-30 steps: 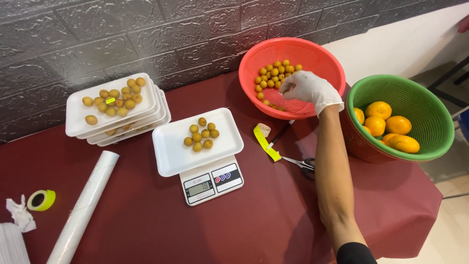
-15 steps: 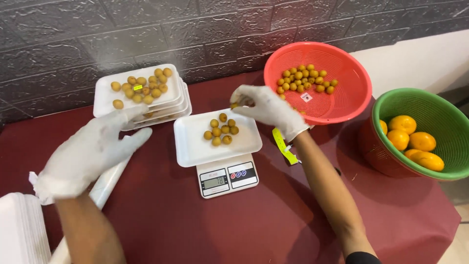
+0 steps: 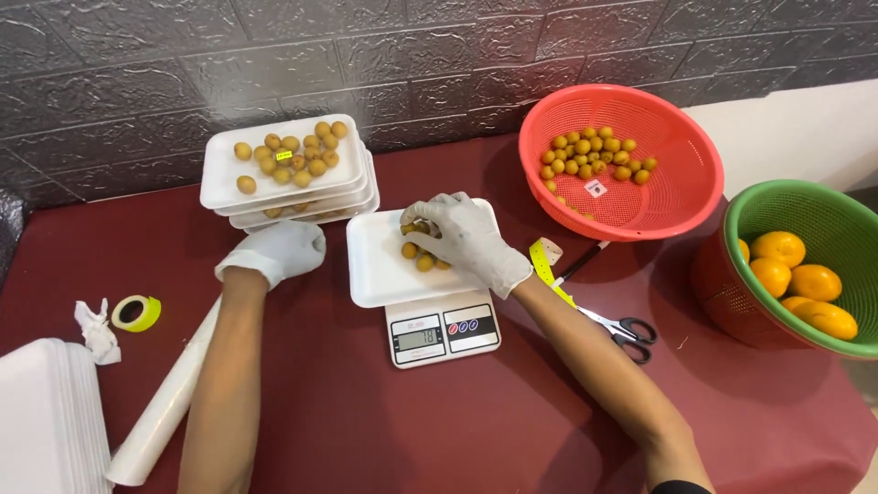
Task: The person is weighing small fruits by picking them from a basket and placing them onto a tray on a digital scale.
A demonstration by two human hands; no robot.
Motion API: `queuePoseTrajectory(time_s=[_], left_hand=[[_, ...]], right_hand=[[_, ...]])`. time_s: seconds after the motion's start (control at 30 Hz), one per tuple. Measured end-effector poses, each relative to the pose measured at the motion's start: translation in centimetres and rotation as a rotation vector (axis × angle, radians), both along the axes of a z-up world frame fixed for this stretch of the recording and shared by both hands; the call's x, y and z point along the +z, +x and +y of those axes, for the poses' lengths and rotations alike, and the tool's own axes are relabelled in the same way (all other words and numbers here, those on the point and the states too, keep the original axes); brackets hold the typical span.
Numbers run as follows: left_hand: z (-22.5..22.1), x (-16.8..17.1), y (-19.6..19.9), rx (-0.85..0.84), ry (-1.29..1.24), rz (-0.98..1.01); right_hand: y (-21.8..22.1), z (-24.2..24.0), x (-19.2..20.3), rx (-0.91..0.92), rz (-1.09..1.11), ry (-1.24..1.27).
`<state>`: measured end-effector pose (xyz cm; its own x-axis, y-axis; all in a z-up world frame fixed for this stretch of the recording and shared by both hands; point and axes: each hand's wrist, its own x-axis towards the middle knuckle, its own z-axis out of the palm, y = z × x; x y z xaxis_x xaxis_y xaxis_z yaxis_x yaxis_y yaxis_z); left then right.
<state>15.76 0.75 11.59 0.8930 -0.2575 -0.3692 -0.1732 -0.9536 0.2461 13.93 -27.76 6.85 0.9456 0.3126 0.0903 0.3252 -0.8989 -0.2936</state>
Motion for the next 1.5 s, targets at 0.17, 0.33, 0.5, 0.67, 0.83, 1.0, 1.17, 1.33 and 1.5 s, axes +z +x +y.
queuePoseTrajectory(time_s=[0.17,0.33,0.5,0.67,0.83,1.0,1.17,1.33,1.5], left_hand=[[-0.4,-2.5,0.9,-0.028,0.118,0.060],[-0.3,-4.8,2.3,-0.049,0.143,0.073],[0.1,-7.1,3.7,-0.067,0.133,0.089],[0.1,-7.0,3.6,-0.024,0.126,0.097],[-0.2,-6.8,3.6,-0.011,0.127,0.077],[-0.5,-6.8,3.3,0.026,0.130,0.085],[-0.9,-6.7,3.4,0.040,0.163,0.100],[-0.9,-6.0,3.1,0.051,0.156,0.127],[-1.5,-3.1,1.9,0.073,0.138,0.128]], right_hand=[[-0.5,0.0,-0.5,0.027,-0.140,0.038],[-0.5,0.2,-0.1,0.055,-0.128,0.113],[0.8,-1.5,0.2,0.061,-0.078,0.287],[1.9,-7.2,2.7,0.149,-0.398,0.483],[4.9,-16.0,0.5,-0.191,-0.324,0.350],[4.0,-19.0,0.1,-0.334,-0.149,0.246],[6.2,-18.9,-2.1,-0.294,0.320,-0.023],[4.5,-18.6,-0.7,-0.369,0.412,-0.061],[4.8,-18.7,-1.2,-0.413,0.413,-0.080]])
